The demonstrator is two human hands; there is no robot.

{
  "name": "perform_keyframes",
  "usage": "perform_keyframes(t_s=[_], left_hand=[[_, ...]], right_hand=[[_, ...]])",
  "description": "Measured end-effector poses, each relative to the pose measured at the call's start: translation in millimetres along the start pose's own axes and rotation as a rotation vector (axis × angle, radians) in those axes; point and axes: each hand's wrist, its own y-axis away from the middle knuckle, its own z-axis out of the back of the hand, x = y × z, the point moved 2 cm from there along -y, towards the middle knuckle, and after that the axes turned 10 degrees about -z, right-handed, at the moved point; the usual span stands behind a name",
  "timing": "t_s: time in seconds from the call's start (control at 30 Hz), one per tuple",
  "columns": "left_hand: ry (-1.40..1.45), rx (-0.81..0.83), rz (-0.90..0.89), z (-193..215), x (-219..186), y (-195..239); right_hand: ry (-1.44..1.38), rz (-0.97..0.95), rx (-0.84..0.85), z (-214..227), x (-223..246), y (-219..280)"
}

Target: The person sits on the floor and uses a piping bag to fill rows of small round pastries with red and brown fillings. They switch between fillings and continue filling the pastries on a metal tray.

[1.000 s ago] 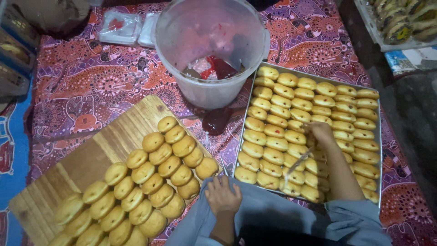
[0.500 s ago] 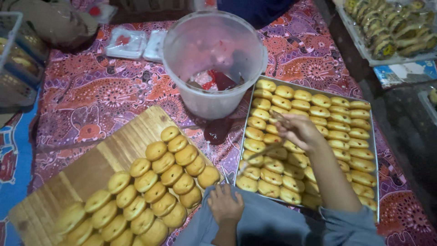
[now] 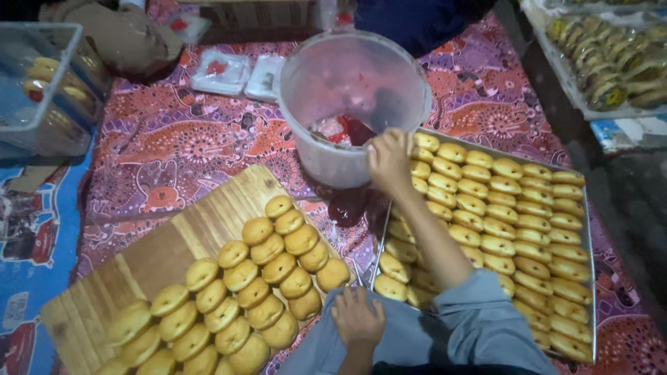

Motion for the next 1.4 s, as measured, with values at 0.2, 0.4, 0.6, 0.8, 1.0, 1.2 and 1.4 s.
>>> perform_keyframes(t_s=[0.2, 0.4, 0.6, 0.8, 1.0, 1.2, 1.4], left_hand=[[-0.025, -0.061, -0.044, 0, 2, 5], [-0.03, -0.139, -0.068, -15, 4, 8], [0.418, -0.462, -0.909, -3, -7, 3], [0.412, -0.629, -0.728, 57, -47, -125], [0.18, -0.46, -0.274, 130, -2, -281], [-0.305, -0.391, -0.273, 110, 24, -305], [0.025, -0.309, -0.137, 116, 36, -285]], right_hand=[[0.05, 0.026, 0.066, 11, 4, 83], [0.025, -0.016, 0.131, 25, -3, 220], [0.023, 0.134, 0.043, 19, -37, 259], [-0.211, -0.025, 0.073, 9, -41, 272], [-0.031, -0.018, 0.108, 22, -19, 289], [-0.112, 0.004, 0.064, 18, -15, 280], [-0.057, -0.058, 0.103, 16, -3, 284]])
